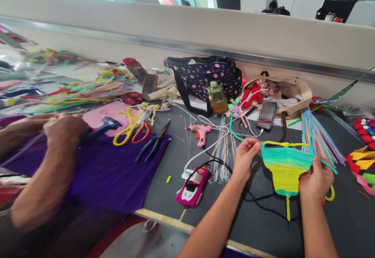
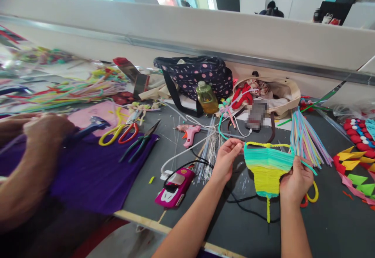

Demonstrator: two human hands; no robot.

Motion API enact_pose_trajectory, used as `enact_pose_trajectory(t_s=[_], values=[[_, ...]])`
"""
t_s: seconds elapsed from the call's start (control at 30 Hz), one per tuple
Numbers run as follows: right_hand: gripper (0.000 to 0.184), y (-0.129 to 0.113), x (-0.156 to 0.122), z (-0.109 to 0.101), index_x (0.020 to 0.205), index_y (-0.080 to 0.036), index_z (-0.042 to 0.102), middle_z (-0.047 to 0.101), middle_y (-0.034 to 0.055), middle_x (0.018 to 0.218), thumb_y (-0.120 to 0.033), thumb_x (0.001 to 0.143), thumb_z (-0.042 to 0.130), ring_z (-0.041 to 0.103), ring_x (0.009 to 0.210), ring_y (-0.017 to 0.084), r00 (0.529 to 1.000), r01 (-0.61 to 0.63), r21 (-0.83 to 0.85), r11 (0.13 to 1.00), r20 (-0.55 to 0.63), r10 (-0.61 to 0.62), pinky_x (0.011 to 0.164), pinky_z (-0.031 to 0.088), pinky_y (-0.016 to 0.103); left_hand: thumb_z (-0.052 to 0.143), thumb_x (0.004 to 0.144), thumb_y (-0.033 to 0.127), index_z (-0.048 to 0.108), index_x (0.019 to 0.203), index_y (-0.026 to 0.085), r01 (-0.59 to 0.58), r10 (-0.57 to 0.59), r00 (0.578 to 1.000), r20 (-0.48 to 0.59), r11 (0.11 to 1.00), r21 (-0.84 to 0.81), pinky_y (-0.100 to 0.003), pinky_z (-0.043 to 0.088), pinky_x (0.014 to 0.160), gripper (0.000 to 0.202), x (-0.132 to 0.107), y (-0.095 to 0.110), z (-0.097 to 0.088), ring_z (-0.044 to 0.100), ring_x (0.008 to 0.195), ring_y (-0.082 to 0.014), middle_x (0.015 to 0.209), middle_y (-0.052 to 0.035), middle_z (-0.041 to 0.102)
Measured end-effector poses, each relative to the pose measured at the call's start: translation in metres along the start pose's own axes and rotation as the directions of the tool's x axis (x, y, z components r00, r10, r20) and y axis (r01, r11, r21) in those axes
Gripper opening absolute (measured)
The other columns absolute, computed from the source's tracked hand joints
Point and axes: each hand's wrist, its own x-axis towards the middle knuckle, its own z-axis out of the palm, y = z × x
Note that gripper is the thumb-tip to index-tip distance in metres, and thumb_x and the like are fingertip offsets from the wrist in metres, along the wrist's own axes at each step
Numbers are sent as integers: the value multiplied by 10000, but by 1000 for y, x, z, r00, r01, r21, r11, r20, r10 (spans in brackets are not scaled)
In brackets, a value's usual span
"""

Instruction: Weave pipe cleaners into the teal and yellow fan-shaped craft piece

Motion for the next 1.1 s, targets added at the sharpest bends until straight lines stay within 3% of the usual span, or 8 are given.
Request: enact_pose_trajectory(t_s=[0.1,0.27,0.53,0.7,0.8,0.93,1.1], values=[[272,0,0,0,721,-148,588,605,-36,651,-273,633,813,596,572,120,1000,-15,26,1000,-7,16,629,542,299,803,626,318,650,788,160,-139,147,989,-25,968,208,-226,443,682,273,-1,-4,0,579,704,-115,765,-15,652],[281,-1,-2,2,729,-146,589,606,-29,669,-273,625,817,607,605,127,1000,27,26,999,-11,-27,634,540,294,782,645,319,696,833,164,-175,201,979,-30,910,376,-250,460,699,258,-1,-12,-2,598,741,-144,788,-37,678],[280,-8,-9,6,725,-169,562,554,-48,639,-295,649,799,582,584,123,985,172,-66,983,-25,-174,617,530,289,819,586,319,691,795,136,2,12,997,-71,982,191,-227,443,626,306,1,-9,-1,585,657,-119,731,-34,675],[285,-7,-10,6,731,-174,560,553,-46,640,-304,644,798,582,589,130,984,175,-77,981,-25,-178,615,525,295,812,616,346,701,815,128,162,-165,986,32,984,73,-229,451,648,315,2,-6,-4,589,662,-117,757,-51,678],[287,-5,-9,5,746,-173,556,557,-43,651,-311,655,790,584,595,132,987,160,-80,984,-12,-162,627,527,304,807,634,366,697,831,135,283,-278,948,154,959,-14,-250,471,683,323,2,-3,-8,608,676,-130,768,-59,681],[296,-2,-5,3,755,-173,549,557,-45,659,-318,657,788,582,591,127,991,131,-78,988,0,-131,632,530,308,817,626,367,700,867,142,459,-419,856,303,886,-69,-278,485,728,350,2,3,-11,637,736,-165,803,-80,698],[324,2,-2,2,751,-168,548,569,-39,668,-314,621,808,585,602,130,998,60,-34,998,-10,-61,633,531,310,832,606,347,689,819,151,578,-484,776,405,802,-150,-324,484,806,322,1,5,-11,648,780,-188,818,-73,701]])
